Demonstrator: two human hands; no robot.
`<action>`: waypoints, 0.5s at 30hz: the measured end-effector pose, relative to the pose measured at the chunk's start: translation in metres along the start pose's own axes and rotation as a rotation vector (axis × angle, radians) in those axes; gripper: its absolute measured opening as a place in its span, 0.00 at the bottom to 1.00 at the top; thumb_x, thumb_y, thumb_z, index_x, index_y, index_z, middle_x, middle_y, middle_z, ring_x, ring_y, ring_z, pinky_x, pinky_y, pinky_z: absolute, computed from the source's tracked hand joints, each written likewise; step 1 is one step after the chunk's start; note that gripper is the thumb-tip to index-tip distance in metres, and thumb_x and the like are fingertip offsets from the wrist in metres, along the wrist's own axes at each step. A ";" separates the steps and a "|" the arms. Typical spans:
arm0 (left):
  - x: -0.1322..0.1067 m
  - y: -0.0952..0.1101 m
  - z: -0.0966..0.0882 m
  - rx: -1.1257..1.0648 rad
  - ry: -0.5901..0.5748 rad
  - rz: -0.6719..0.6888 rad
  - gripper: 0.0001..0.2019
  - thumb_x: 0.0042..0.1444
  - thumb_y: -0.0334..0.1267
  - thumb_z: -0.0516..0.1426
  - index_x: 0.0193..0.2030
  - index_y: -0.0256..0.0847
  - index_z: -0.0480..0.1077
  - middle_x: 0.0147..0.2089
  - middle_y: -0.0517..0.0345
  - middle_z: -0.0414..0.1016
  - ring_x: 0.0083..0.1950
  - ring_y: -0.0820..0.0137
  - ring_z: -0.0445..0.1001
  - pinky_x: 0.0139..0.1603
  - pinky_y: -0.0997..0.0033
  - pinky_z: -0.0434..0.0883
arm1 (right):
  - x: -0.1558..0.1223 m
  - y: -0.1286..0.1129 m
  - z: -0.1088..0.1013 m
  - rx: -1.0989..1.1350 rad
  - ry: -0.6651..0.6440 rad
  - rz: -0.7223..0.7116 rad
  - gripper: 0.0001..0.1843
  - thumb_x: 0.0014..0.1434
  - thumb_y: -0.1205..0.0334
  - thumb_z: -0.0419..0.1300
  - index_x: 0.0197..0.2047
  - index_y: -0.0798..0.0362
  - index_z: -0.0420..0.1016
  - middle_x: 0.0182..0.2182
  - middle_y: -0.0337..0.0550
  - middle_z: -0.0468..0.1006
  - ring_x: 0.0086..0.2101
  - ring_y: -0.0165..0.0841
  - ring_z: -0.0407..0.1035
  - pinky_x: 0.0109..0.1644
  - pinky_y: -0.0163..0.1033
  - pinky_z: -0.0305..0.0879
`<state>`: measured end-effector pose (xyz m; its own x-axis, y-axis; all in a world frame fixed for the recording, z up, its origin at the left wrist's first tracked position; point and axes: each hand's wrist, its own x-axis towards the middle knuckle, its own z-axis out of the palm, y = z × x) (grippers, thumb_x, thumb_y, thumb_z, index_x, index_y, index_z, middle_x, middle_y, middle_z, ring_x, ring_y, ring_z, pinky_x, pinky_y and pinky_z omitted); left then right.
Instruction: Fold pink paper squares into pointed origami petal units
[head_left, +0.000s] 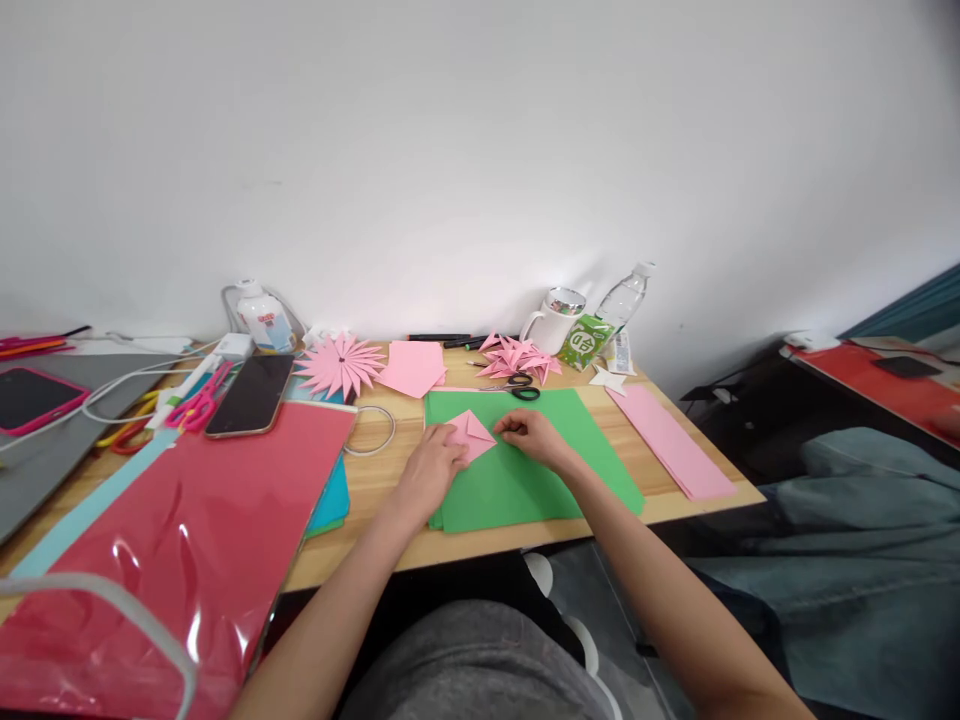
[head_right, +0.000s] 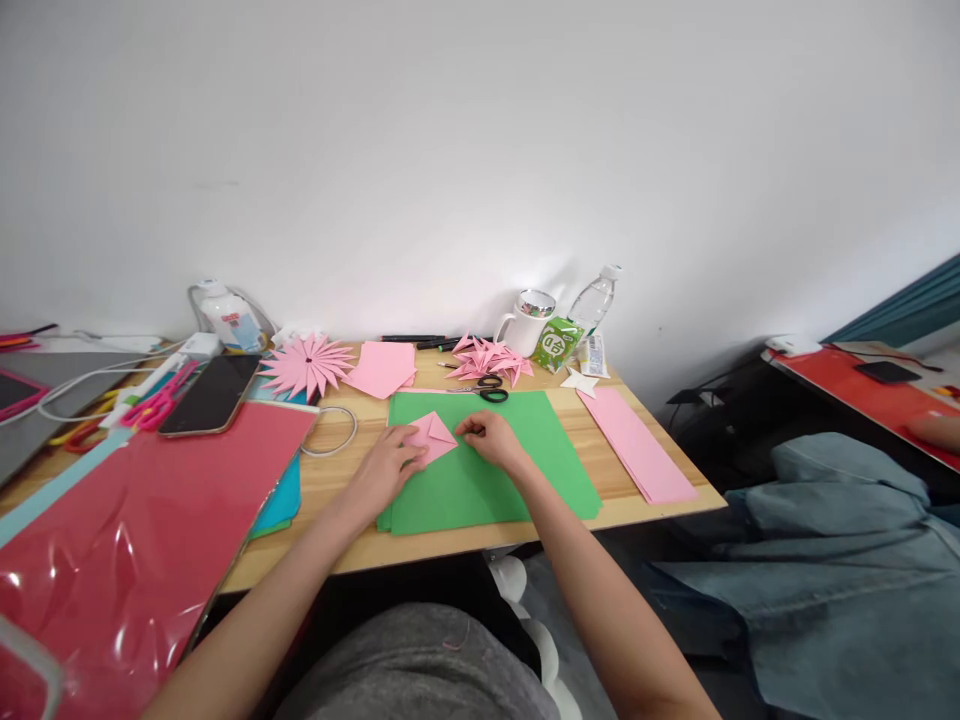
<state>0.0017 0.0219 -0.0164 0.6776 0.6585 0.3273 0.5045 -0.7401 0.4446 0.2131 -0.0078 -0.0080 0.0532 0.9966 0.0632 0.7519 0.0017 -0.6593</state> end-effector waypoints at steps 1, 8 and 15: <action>-0.001 0.001 0.000 0.005 0.002 0.007 0.06 0.56 0.30 0.56 0.36 0.36 0.75 0.51 0.48 0.67 0.53 0.63 0.66 0.52 0.59 0.69 | -0.002 0.001 0.001 0.009 0.022 -0.020 0.10 0.50 0.72 0.55 0.33 0.59 0.76 0.29 0.43 0.75 0.27 0.30 0.67 0.32 0.34 0.64; -0.008 0.005 -0.008 0.094 -0.058 0.107 0.10 0.59 0.27 0.49 0.42 0.38 0.70 0.47 0.51 0.68 0.56 0.62 0.64 0.53 0.59 0.68 | -0.025 0.001 0.015 -0.002 0.146 -0.197 0.12 0.57 0.71 0.51 0.41 0.54 0.72 0.39 0.47 0.73 0.42 0.35 0.67 0.48 0.43 0.65; 0.001 0.009 -0.025 0.377 -0.230 0.234 0.09 0.56 0.22 0.51 0.40 0.32 0.69 0.43 0.47 0.72 0.47 0.63 0.69 0.47 0.64 0.68 | -0.029 0.002 0.024 -0.150 0.193 -0.486 0.19 0.60 0.74 0.46 0.48 0.51 0.71 0.45 0.51 0.71 0.48 0.37 0.67 0.49 0.47 0.68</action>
<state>-0.0061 0.0193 0.0087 0.8749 0.4533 0.1706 0.4543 -0.8901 0.0353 0.1974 -0.0344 -0.0289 -0.2148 0.8509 0.4794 0.8046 0.4324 -0.4069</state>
